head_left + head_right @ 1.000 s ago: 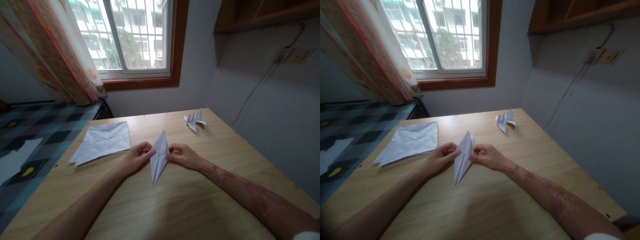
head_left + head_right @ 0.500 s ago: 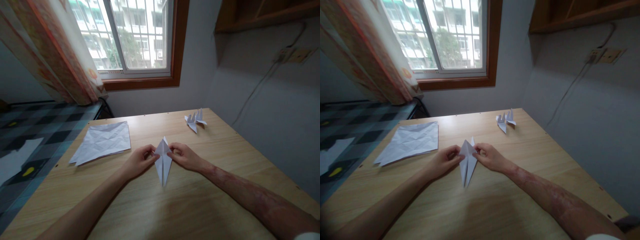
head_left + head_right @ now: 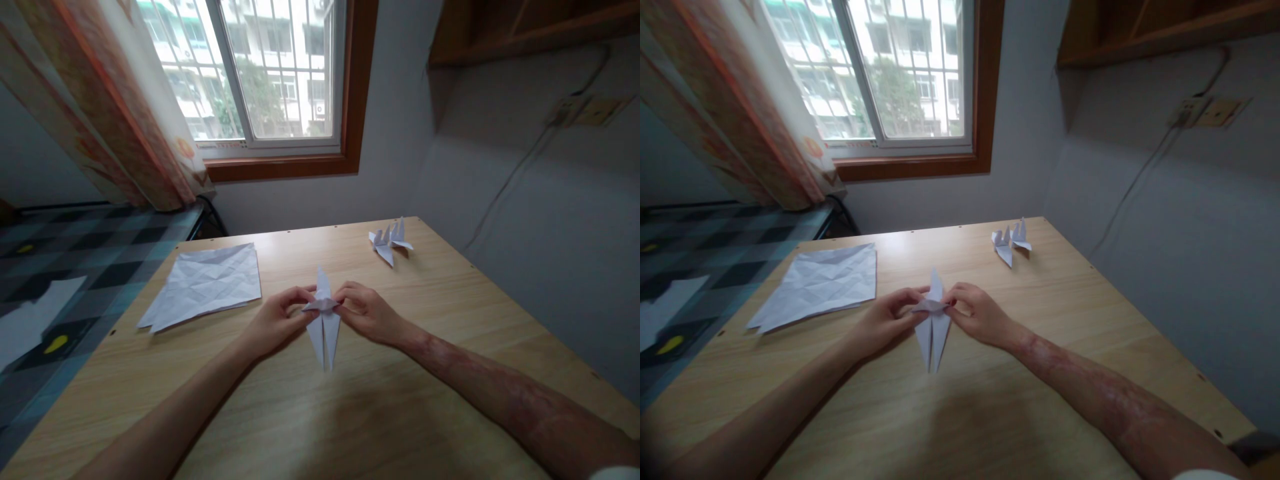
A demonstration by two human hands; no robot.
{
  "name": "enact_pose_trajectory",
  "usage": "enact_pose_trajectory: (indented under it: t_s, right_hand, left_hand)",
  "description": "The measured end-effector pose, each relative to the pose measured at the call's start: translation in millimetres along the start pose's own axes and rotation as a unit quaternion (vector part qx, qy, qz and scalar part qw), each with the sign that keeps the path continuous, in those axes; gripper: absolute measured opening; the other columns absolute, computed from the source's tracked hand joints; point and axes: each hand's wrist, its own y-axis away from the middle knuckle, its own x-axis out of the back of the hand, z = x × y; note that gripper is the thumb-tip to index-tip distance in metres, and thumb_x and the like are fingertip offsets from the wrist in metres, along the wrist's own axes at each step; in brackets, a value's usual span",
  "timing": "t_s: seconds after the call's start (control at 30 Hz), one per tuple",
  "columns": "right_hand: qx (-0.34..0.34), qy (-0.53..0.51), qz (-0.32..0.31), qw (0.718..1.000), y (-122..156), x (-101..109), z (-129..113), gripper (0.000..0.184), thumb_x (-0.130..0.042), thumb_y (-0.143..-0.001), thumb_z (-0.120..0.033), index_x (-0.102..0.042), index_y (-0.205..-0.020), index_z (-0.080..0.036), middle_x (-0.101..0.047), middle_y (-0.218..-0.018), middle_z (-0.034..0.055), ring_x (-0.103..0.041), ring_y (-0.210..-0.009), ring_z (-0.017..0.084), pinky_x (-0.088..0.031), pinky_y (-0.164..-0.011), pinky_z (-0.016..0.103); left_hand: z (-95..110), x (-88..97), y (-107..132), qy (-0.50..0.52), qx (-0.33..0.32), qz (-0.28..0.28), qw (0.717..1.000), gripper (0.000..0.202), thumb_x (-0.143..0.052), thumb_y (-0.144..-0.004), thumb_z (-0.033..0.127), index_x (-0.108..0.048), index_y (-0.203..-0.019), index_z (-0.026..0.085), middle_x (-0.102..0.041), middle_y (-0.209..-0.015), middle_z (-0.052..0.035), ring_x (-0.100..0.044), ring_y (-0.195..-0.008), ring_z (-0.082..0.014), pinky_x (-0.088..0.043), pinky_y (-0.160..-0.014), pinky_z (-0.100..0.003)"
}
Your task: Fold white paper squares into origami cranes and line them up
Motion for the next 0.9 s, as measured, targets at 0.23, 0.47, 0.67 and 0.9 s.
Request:
enact_pose_trajectory:
  t_s: [0.23, 0.47, 0.67, 0.9]
  right_hand:
    - [-0.059, -0.053, 0.021, 0.997, 5, -5, 14, 0.012, -0.074, -0.102, -0.031, -0.067, -0.109, -0.023, -0.075, -0.105, 0.0034, -0.071, -0.099, 0.021, -0.055, -0.095, 0.035]
    - [-0.095, -0.172, -0.018, 0.980, 8, -9, 24, 0.022, -0.073, -0.106, -0.042, -0.064, -0.116, -0.024, -0.078, -0.114, 0.0064, -0.076, -0.109, 0.024, -0.059, -0.099, 0.038]
    - [-0.095, -0.192, -0.018, 0.977, 5, -7, 18, 0.022, -0.075, -0.105, -0.040, -0.067, -0.117, -0.023, -0.081, -0.112, 0.0061, -0.078, -0.105, 0.024, -0.060, -0.096, 0.037]
    - [-0.119, -0.152, 0.027, 0.981, 3, -7, 18, 0.026, -0.076, -0.102, -0.046, -0.072, -0.110, -0.021, -0.080, -0.105, 0.0059, -0.075, -0.096, 0.022, -0.058, -0.087, 0.034]
  left_hand:
    - [-3, -3.6, -1, 0.089, 0.045, 0.032, 0.994, 0.035, -0.092, -0.088, 0.042, -0.072, -0.100, 0.017, -0.082, -0.100, -0.0049, -0.075, -0.083, -0.0170, -0.057, -0.076, -0.028]
    - [2, -10.9, 1, 0.108, 0.071, 0.009, 0.992, 0.042, -0.094, -0.086, 0.046, -0.067, -0.096, 0.017, -0.079, -0.087, -0.0026, -0.071, -0.074, -0.0144, -0.049, -0.067, -0.022]
    - [4, -13.8, 2, 0.061, 0.063, 0.015, 0.996, 0.042, -0.090, -0.090, 0.051, -0.068, -0.095, 0.016, -0.072, -0.075, 0.0004, -0.061, -0.065, -0.0123, -0.038, -0.060, -0.021]
    - [6, -10.2, 1, 0.023, 0.039, 0.009, 0.999, 0.044, -0.073, -0.102, 0.057, -0.078, -0.092, 0.015, -0.076, -0.084, -0.0034, -0.064, -0.078, -0.0158, -0.047, -0.071, -0.025]
